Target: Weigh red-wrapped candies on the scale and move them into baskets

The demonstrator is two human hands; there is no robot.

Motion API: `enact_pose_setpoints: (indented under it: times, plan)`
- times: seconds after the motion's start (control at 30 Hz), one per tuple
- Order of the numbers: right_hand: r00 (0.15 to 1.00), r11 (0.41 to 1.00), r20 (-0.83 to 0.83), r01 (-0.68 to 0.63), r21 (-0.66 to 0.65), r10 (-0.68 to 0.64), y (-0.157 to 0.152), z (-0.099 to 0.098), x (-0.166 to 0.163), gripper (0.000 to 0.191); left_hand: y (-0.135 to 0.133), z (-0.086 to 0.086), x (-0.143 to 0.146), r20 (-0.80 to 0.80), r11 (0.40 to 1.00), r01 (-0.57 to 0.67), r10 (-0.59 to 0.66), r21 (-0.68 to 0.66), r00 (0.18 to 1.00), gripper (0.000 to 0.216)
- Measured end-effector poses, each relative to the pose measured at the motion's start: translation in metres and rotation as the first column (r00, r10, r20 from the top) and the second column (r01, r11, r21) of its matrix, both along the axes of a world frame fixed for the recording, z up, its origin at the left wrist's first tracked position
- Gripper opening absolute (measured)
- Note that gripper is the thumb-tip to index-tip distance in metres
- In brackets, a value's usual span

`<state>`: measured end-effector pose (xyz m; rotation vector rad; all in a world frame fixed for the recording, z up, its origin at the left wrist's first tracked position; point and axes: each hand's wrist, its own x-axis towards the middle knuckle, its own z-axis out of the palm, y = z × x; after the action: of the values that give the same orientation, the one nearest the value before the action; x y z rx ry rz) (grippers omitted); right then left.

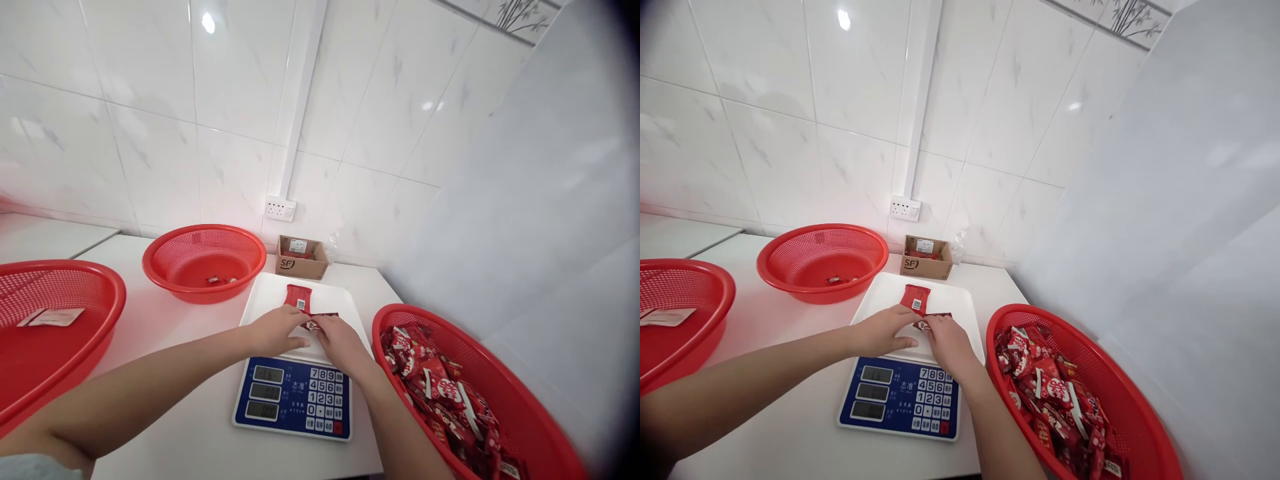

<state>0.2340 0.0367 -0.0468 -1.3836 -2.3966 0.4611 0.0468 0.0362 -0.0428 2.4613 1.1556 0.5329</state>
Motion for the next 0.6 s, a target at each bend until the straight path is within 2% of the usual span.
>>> enact_pose_setpoints:
  times: [0.13, 0.27, 0.37, 0.47, 0.53, 0.6]
  plan:
    - [0.998, 0.999, -0.06, 0.026, -0.025, -0.028, -0.005, 0.005, 0.0, 0.025, 0.001, 0.001, 0.008, 0.028, 0.994, -0.101, 0.102, -0.029, 0.994, 0.02]
    - [0.992, 0.996, -0.09, 0.088, -0.012, -0.088, -0.003, 0.008, 0.006, 0.027, 0.011, 0.01, -0.001, 0.065, 0.981, -0.19, 0.192, -0.036, 0.979, 0.021]
    - [0.987, 0.99, -0.082, 0.142, 0.023, -0.14, 0.004, 0.006, 0.014, 0.028, 0.022, 0.023, -0.028, 0.075, 0.942, -0.335, 0.335, -0.001, 0.939, 0.021]
    - [0.986, 0.985, -0.05, 0.16, 0.059, -0.158, 0.011, 0.001, 0.02, 0.031, 0.037, 0.035, -0.07, 0.048, 0.854, -0.518, 0.516, 0.051, 0.855, 0.025]
    - [0.989, 0.987, -0.015, 0.146, 0.06, -0.146, 0.014, -0.004, 0.022, 0.036, 0.045, 0.037, -0.095, 0.015, 0.798, -0.598, 0.598, 0.073, 0.801, 0.029]
    - [0.992, 0.991, 0.023, 0.122, 0.046, -0.123, 0.016, -0.008, 0.021, 0.04, 0.047, 0.033, -0.107, -0.017, 0.784, -0.614, 0.618, 0.086, 0.786, 0.035]
